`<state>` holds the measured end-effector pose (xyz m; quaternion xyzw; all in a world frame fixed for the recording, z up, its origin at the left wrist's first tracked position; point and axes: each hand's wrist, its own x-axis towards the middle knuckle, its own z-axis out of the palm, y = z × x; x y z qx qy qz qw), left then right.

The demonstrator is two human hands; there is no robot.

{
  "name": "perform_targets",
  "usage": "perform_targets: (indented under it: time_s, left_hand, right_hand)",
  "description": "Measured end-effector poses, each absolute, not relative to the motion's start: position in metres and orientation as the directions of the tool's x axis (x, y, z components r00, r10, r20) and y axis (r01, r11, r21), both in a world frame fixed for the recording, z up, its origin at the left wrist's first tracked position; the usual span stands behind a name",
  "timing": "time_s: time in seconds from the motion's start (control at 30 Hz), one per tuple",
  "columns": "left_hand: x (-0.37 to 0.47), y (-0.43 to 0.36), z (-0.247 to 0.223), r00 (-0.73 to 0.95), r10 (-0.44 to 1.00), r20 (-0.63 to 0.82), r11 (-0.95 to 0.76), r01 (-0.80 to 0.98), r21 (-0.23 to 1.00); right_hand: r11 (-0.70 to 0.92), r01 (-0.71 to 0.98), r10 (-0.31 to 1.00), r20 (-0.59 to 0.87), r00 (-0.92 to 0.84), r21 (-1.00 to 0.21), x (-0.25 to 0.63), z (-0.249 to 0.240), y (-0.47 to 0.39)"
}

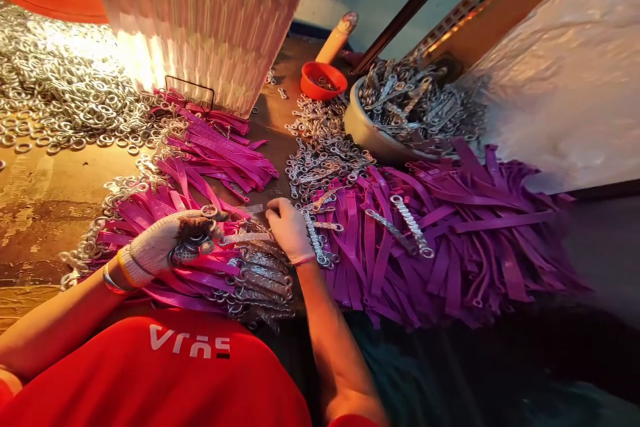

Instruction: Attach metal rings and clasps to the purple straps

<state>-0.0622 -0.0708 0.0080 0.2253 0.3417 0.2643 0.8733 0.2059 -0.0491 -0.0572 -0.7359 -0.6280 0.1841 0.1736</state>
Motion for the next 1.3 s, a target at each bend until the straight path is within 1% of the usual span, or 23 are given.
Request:
perform_targets:
  time_s: [0.03, 0.1, 0.17, 0.23, 0.27, 0.33, 0.37, 0.43, 0.53, 0.6, 0.67, 0.73, 0.83, 0.93, 1.03, 1.1, 1.13, 1.17, 1.2, 1.23, 1.3]
  left_hand:
    - [-0.062, -0.073, 0.008, 0.611, 0.629, -0.48, 0.741, -0.287, 0.607]
    - [-0.062, -0.076, 0.008, 0.596, 0.654, -0.466, 0.701, -0.247, 0.669]
    - [-0.065, -0.077, 0.007, 0.604, 0.658, -0.45, 0.697, -0.262, 0.667]
    - [-0.073, -0.075, 0.007, 0.621, 0.637, -0.457, 0.744, -0.338, 0.577]
    - [-0.078, -0.073, 0.007, 0.63, 0.624, -0.463, 0.769, -0.388, 0.508]
    - [-0.089, -0.068, 0.012, 0.631, 0.612, -0.476, 0.791, -0.48, 0.38]
    - [-0.095, -0.066, 0.015, 0.615, 0.626, -0.479, 0.778, -0.533, 0.333]
    - [-0.105, -0.061, 0.024, 0.561, 0.682, -0.469, 0.716, -0.645, 0.269]
    - [-0.111, -0.055, 0.035, 0.468, 0.774, -0.426, 0.588, -0.781, 0.212]
    - [-0.109, -0.054, 0.036, 0.404, 0.825, -0.394, 0.5, -0.847, 0.179]
    - [-0.102, -0.054, 0.032, 0.348, 0.86, -0.373, 0.422, -0.896, 0.138]
    - [-0.093, -0.056, 0.026, 0.348, 0.865, -0.361, 0.403, -0.911, 0.09]
    - [-0.084, -0.06, 0.02, 0.436, 0.827, -0.355, 0.481, -0.876, 0.045]
    - [-0.087, -0.062, 0.026, 0.49, 0.787, -0.376, 0.544, -0.838, 0.047]
    - [-0.098, -0.053, 0.036, 0.477, 0.803, -0.357, 0.524, -0.85, 0.044]
    - [-0.1, -0.044, 0.038, 0.425, 0.834, -0.352, 0.462, -0.886, 0.024]
    - [-0.099, -0.041, 0.038, 0.383, 0.843, -0.376, 0.423, -0.906, 0.026]
    - [-0.096, -0.038, 0.037, 0.35, 0.841, -0.412, 0.4, -0.916, 0.038]
    - [-0.09, -0.037, 0.035, 0.336, 0.83, -0.446, 0.4, -0.915, 0.054]
    - [-0.084, -0.038, 0.034, 0.346, 0.812, -0.469, 0.423, -0.904, 0.066]
    - [-0.069, -0.043, 0.033, 0.429, 0.772, -0.469, 0.515, -0.854, 0.067]
  right_hand:
    - [-0.146, 0.841, 0.987, -0.024, 0.156, -0.522, 0.208, -0.054, -0.051]
    - [-0.124, 0.753, 0.982, 0.027, 0.185, -0.646, 0.211, -0.044, -0.054]
    - [-0.061, 0.59, 0.981, 0.06, 0.184, -0.805, 0.21, -0.031, -0.06]
    - [-0.006, 0.4, 0.989, 0.053, 0.136, -0.917, 0.204, -0.018, -0.068]
    - [-0.004, 0.338, 0.994, 0.033, 0.104, -0.941, 0.201, -0.011, -0.072]
    - [-0.038, 0.273, 0.998, -0.021, 0.066, -0.961, 0.193, 0.0, -0.08]
    - [-0.054, 0.269, 0.998, -0.04, 0.056, -0.962, 0.19, 0.004, -0.083]
    - [-0.041, 0.314, 0.999, -0.035, 0.026, -0.949, 0.184, 0.012, -0.086]
    - [0.078, 0.413, 0.993, 0.034, -0.114, -0.907, 0.174, 0.019, -0.083]
    - [0.144, 0.437, 0.971, 0.042, -0.234, -0.888, 0.164, 0.021, -0.075]
    - [0.147, 0.416, 0.946, 0.006, -0.323, -0.897, 0.152, 0.021, -0.064]
    - [0.09, 0.389, 0.938, -0.053, -0.343, -0.917, 0.139, 0.019, -0.052]
    - [-0.036, 0.344, 0.96, -0.128, -0.248, -0.938, 0.133, 0.017, -0.039]
    - [-0.08, 0.276, 0.986, -0.117, -0.117, -0.958, 0.152, 0.023, -0.04]
    - [-0.073, 0.244, 0.996, -0.06, 0.06, -0.967, 0.187, 0.033, -0.055]
    - [-0.074, 0.278, 0.984, -0.024, 0.179, -0.958, 0.213, 0.034, -0.068]
    - [-0.086, 0.323, 0.972, -0.008, 0.235, -0.942, 0.225, 0.032, -0.074]
    - [-0.111, 0.396, 0.956, 0.011, 0.293, -0.912, 0.237, 0.027, -0.079]
    - [-0.149, 0.495, 0.936, 0.039, 0.35, -0.856, 0.248, 0.021, -0.083]
    - [-0.199, 0.609, 0.914, 0.078, 0.398, -0.767, 0.258, 0.014, -0.085]
    - [-0.297, 0.804, 0.883, 0.172, 0.436, -0.515, 0.274, -0.001, -0.086]
